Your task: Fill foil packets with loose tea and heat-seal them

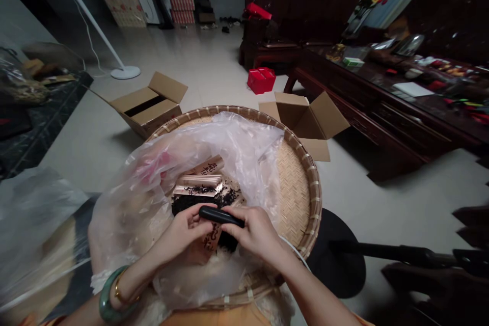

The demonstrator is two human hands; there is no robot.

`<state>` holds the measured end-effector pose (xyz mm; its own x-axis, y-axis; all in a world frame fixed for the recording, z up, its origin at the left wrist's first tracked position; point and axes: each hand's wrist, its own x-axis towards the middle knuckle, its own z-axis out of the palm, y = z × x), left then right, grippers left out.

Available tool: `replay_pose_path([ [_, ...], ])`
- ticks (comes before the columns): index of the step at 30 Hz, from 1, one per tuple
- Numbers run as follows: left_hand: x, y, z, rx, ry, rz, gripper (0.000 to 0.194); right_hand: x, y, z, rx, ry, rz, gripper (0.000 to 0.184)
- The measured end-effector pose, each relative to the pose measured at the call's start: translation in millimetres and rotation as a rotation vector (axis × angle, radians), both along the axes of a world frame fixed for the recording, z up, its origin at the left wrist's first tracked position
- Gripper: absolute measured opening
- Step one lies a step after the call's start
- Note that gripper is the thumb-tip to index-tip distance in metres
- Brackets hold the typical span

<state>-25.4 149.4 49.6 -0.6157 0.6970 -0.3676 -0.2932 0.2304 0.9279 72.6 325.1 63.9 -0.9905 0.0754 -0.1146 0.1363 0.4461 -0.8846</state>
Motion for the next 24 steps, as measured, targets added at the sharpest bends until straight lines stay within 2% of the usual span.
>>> replay_pose_path([
  [3,2,-1,-2.0,-0.042,-0.059,-0.073,0.038,-1,7,-0.5,-0.088,-0.039,-0.048,0.039],
  [9,0,-4,-1.9,-0.065,-0.086,-0.083,0.033,-3,33,5.1,-0.259,-0.124,-0.112,0.054],
  [12,-3,-4,-0.9,-0.063,-0.088,-0.074,0.034,-6,34,4.4,-0.220,-0.098,-0.100,0.053],
  [16,-5,1,-2.9,-0.078,-0.032,-0.083,0.035,-15,21,2.6,-0.135,-0.043,-0.029,0.039],
  [19,-9,3,-2.9,-0.035,-0.024,-0.121,0.041,-22,16,3.3,-0.079,-0.023,-0.029,0.036],
  [21,-16,-6,3.7,0.013,-0.024,-0.148,0.053,-24,16,5.5,-0.059,-0.017,-0.028,0.037],
  [24,-32,-38,28.4,-0.017,0.144,-0.172,0.067,-25,19,10.4,-0.050,0.000,-0.011,0.038],
])
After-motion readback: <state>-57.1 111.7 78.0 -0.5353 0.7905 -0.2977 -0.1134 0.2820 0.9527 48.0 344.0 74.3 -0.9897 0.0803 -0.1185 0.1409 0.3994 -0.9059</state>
